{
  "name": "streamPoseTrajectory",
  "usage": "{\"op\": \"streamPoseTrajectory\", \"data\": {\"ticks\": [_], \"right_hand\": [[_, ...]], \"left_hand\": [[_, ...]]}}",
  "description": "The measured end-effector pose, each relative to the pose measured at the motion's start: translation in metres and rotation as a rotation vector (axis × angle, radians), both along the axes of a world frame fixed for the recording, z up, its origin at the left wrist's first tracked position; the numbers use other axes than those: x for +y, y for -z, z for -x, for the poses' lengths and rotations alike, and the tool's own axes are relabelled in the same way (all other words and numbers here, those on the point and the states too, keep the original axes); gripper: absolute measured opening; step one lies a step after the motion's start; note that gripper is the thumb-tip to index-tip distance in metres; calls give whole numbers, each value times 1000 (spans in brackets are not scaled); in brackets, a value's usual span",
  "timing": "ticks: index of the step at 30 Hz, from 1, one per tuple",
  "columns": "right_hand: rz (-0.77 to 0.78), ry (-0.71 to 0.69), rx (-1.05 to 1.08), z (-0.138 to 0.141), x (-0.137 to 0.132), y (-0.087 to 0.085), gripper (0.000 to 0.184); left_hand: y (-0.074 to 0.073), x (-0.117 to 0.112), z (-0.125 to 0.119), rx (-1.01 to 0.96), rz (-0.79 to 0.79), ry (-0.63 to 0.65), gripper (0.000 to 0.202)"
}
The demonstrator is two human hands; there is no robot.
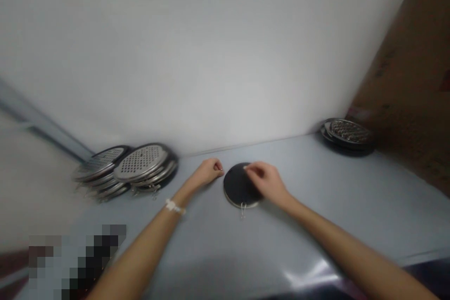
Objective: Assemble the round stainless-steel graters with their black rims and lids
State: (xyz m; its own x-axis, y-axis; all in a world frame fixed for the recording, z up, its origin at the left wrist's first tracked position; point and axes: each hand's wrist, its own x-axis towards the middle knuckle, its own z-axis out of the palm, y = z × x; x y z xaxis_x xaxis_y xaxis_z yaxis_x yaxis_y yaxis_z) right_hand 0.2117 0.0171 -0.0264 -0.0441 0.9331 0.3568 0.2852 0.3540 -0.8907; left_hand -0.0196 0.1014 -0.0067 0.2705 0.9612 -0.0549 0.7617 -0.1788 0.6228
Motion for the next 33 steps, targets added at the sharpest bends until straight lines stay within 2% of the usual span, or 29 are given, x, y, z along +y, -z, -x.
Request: {"op": "streamPoseTrajectory", "data": {"ticks": [4, 6, 9, 11, 15, 22, 25, 30, 33], "right_hand": [[89, -102, 76, -2, -3, 0, 19], [122, -175, 106, 2, -5, -1, 23], [209, -310, 181, 8, -10, -4, 25], [286, -375, 223, 10, -12, -6, 28], [355, -404, 166, 6, -16, -10, 34], [384, -453, 123, 3, -20, -15, 34], [389, -459, 145, 4, -22, -14, 33], [297, -454, 85, 3, -26, -15, 25], [81, -363, -125, 2, -28, -17, 15]], "left_hand": [[-16, -37, -10, -145, -27, 17, 19], [-22, -60, -17, -296, -11, 63, 23], [-25, -86, -28, -435, 34, 119, 18], [-22, -96, -32, -480, 54, 130, 16], [-15, -103, -32, -472, 26, 146, 14], [-10, -115, -27, -261, -308, 163, 9], [-10, -119, -29, -261, -317, 151, 8], [-11, -123, -32, -302, -295, 114, 9], [-10, -124, -34, -374, -224, 56, 8]]}}
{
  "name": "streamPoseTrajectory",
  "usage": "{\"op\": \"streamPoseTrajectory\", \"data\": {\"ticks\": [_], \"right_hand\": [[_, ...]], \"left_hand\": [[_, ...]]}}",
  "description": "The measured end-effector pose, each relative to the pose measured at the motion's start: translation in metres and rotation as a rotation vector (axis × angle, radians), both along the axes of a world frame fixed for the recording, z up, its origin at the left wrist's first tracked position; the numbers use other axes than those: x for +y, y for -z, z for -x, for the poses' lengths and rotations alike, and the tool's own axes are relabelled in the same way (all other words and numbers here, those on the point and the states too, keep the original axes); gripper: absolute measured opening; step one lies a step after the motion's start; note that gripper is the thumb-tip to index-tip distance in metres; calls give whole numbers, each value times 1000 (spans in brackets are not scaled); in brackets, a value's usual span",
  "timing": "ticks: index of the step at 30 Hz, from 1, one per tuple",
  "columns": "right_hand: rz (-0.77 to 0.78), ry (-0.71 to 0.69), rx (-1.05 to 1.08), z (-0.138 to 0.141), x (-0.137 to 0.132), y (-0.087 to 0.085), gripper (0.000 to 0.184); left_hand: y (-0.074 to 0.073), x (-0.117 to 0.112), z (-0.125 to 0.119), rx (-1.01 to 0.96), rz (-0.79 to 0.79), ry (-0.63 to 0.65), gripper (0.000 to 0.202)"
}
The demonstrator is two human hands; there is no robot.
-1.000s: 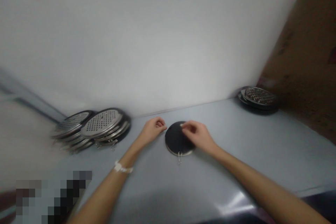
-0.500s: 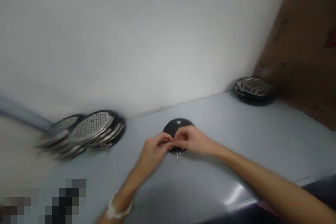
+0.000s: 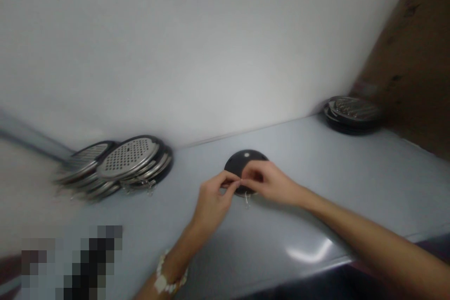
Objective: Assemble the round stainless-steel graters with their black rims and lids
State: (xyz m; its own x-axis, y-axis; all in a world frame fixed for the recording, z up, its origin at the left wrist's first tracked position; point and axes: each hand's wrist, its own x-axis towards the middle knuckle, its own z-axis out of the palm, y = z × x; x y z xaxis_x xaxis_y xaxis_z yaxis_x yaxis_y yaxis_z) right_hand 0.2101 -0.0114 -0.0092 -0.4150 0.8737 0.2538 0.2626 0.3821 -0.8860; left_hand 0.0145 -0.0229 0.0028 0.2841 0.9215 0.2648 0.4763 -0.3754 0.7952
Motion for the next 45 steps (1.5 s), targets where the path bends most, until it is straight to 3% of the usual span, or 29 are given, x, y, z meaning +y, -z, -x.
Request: {"op": "streamPoseTrajectory", "data": {"ticks": [3, 5, 13, 21, 24, 31, 38, 45], "right_hand": [[-327, 29, -167, -2, -2, 1, 10], [-413, 25, -205, -2, -5, 2, 12], [-160, 164, -58, -5, -37, 1, 9], [-160, 289, -37, -9, -73, 9, 9], [-188, 292, -91, -9, -78, 11, 9], [-187, 337, -249, -10, -77, 15, 10], [-155, 390, -382, -8, -71, 18, 15], [-324, 368, -504, -11, -68, 25, 16]], "left_hand": [[3, 1, -2, -130, 160, 7, 7], [5, 1, -3, -197, 239, 43, 10], [3, -9, -8, -200, 258, 193, 10], [2, -20, -14, -149, 249, 358, 8], [1, -19, -10, -27, 176, 398, 10], [4, -3, 11, 399, -245, 426, 27], [20, 5, 3, 440, -484, 448, 10], [30, 4, -2, 389, -606, 450, 13]]}}
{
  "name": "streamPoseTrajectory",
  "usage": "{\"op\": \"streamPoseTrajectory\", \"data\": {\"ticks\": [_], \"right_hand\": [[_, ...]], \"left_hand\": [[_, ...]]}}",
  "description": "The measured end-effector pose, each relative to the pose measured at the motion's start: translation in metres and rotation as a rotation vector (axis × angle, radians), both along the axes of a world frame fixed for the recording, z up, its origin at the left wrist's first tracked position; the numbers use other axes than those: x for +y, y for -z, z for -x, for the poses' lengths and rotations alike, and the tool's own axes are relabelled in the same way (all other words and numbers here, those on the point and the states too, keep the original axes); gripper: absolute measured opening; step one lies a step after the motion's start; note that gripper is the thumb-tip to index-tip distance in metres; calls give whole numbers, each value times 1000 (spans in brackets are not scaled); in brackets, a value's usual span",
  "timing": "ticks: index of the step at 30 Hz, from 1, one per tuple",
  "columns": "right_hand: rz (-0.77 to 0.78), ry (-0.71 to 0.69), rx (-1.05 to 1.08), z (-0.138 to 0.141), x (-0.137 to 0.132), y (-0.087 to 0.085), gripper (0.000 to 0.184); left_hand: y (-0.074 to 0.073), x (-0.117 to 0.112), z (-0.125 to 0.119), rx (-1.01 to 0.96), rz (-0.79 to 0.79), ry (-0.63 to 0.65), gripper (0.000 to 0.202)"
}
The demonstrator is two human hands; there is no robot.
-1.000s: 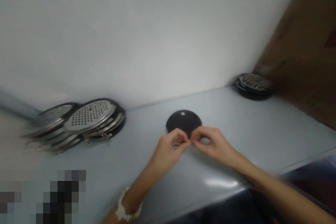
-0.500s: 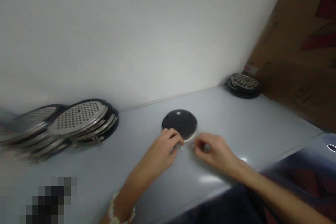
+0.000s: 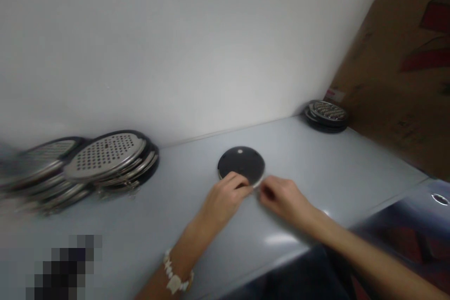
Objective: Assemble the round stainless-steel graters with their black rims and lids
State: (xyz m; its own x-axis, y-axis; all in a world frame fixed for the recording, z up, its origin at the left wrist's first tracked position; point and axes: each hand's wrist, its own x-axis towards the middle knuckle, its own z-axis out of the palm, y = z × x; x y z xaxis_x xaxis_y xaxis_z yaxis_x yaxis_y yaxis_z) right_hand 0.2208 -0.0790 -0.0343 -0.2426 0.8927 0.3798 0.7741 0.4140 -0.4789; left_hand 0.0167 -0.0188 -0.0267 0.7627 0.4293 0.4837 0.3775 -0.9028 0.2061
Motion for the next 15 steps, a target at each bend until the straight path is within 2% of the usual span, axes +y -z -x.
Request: {"op": "streamPoseTrajectory", "data": {"ticks": [5, 12, 15], "right_hand": [[-66, -32, -114, 5, 0, 2, 16], [-52, 1, -165, 7, 4, 5, 13], [-58, 23, -187, 8, 5, 5, 12]], "left_hand": [[1, -2, -3, -6, -5, -40, 14], [0, -1, -3, -93, 150, -34, 12], [-2, -1, -3, -65, 175, -27, 9]]}}
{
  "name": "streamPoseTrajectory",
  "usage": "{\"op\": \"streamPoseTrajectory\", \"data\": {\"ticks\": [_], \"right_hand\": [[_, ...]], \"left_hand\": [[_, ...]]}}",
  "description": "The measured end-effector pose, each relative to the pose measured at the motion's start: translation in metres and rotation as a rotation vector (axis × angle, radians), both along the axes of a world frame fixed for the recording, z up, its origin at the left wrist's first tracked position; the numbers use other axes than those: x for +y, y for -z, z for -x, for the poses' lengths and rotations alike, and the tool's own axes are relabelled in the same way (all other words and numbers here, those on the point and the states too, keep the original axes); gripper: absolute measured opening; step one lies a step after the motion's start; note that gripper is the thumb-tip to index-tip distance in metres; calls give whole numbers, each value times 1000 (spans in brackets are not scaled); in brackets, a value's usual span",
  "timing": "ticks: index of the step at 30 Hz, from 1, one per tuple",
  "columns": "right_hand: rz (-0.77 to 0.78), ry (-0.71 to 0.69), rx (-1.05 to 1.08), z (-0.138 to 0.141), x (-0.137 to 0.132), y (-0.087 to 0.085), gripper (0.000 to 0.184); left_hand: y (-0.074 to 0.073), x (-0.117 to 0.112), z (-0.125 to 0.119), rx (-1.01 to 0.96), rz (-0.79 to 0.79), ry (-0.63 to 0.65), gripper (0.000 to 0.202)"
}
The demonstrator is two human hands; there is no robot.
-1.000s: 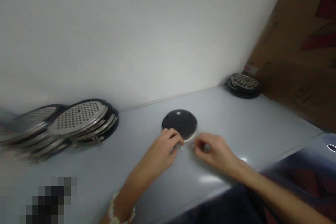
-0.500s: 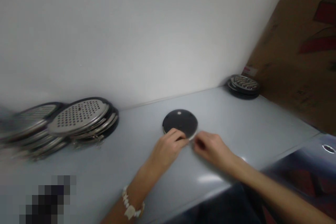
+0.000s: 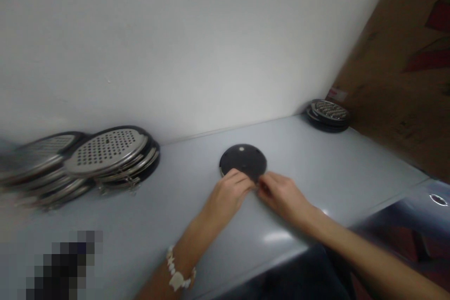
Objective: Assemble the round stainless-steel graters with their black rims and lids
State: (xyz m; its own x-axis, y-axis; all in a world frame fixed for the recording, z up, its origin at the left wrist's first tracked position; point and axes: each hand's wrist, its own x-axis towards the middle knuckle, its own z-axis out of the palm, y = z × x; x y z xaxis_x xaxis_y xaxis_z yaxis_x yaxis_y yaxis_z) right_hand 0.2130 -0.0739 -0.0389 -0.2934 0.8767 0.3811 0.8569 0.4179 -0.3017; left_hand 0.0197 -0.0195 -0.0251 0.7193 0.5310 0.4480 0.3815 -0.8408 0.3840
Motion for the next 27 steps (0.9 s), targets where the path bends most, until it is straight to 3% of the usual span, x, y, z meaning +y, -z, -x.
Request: {"op": "streamPoseTrajectory", "data": {"ticks": [11, 22, 27], "right_hand": [[52, -44, -79, -2, 1, 0, 13], [178, -151, -170, -3, 0, -16, 24], [254, -236, 0, -6, 7, -30, 22]], "left_hand": [[7, -3, -3, 22, -92, -38, 13], [10, -3, -4, 56, -107, -56, 18], [10, -3, -3, 69, -103, -64, 16]]}}
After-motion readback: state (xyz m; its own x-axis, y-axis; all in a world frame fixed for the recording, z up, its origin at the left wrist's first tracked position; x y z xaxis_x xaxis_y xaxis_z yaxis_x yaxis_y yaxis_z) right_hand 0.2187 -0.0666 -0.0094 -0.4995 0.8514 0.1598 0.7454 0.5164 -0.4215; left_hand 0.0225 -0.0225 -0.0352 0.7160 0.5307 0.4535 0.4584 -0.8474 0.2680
